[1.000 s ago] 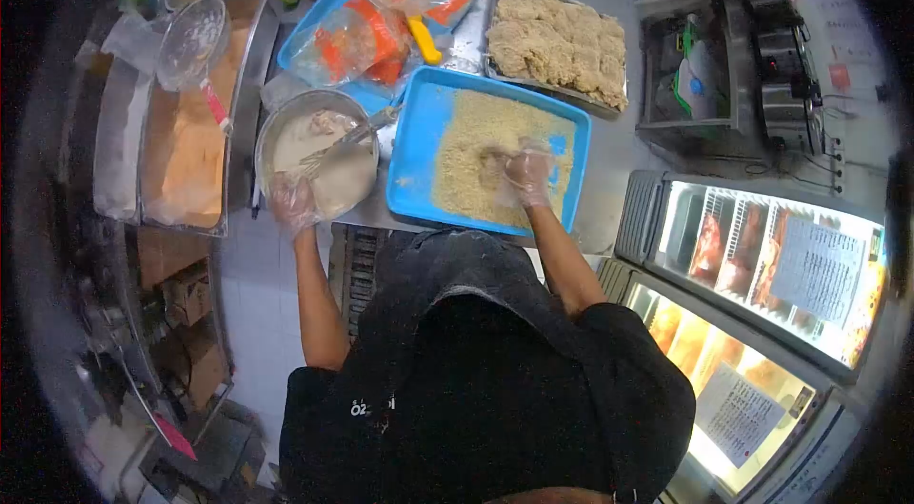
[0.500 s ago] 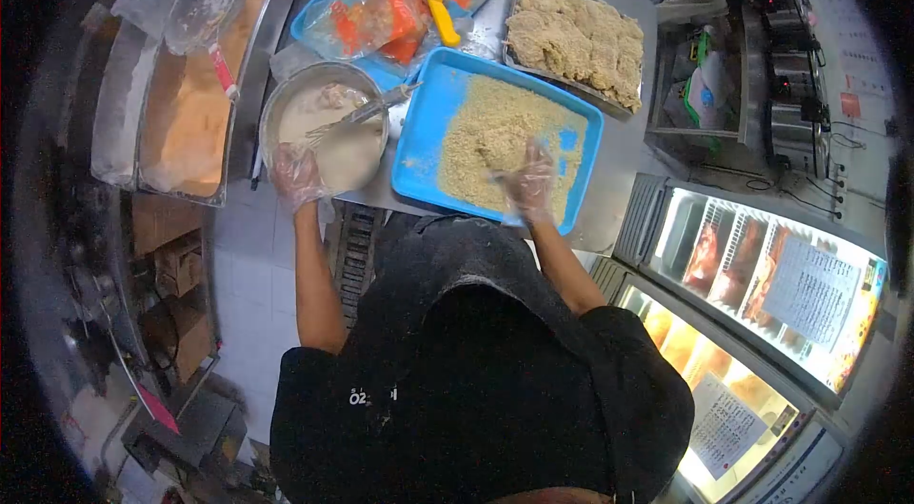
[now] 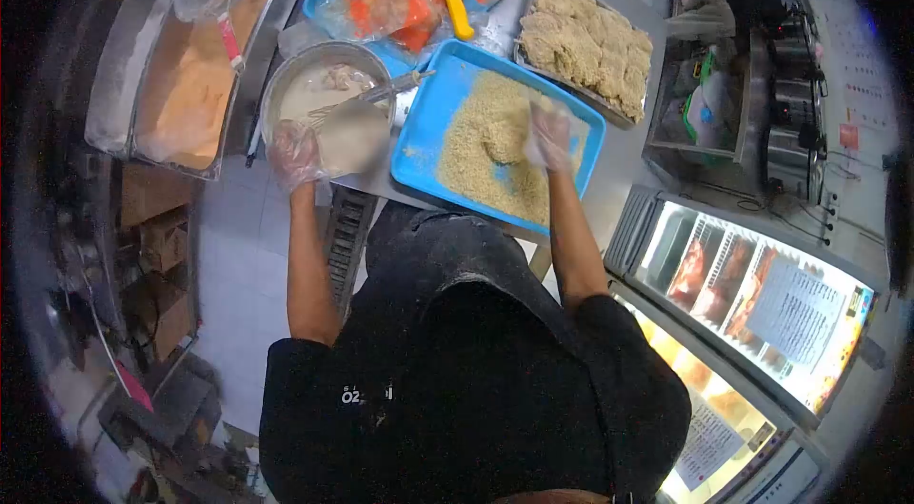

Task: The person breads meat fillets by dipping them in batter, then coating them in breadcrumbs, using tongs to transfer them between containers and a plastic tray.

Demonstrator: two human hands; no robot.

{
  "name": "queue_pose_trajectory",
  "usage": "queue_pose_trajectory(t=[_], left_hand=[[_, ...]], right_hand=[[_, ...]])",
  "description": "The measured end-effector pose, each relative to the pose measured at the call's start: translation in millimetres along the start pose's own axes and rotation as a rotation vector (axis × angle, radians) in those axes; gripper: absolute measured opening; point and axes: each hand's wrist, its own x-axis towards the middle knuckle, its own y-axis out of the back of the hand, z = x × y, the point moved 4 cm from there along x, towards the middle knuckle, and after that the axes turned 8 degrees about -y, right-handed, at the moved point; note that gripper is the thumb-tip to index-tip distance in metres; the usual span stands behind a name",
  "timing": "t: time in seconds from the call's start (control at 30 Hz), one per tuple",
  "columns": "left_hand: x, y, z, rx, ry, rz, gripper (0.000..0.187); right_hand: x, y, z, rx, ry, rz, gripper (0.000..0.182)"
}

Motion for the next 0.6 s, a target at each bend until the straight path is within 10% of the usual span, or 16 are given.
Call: queue_pose_trajectory(t=[0.03, 0.13, 0.2, 0.33, 0.53, 0.6], left_hand=[[0.9, 2.1, 0.1, -0.001, -0.005, 0.030, 0.029], [1.6, -2.3, -8.0, -0.084, -0.129, 0.056, 0.027], [2.7, -4.9, -10.5, -0.039, -0.046, 0.005, 0.025], [2.2, 2.5, 6.8, -0.084, -0.085, 0.063, 0.024], [2.3, -1.8, -2.7, 0.031, -0.051, 0.035, 0.028], [1.4, -1.1, -0.7, 0.126, 0.023, -0.035, 0.028]], right_hand=[[18.8, -24.6, -7.3, -0.087, -0.238, -0.087, 0.042], [22.4, -91.3, -49.3, -0.662, 0.079, 0.466, 0.052], [-36.9, -26.3, -82.7, 0.110, 0.384, 0.401, 0.059], [-62.0, -15.6, -85.4, -0.027, 0.319, 0.125, 0.078], [-47.4, 13.0, -93.6, -0.095, 0.258, 0.309, 0.072], [-26.7, -15.2, -73.7, 0.059, 0.152, -0.029, 0.062]])
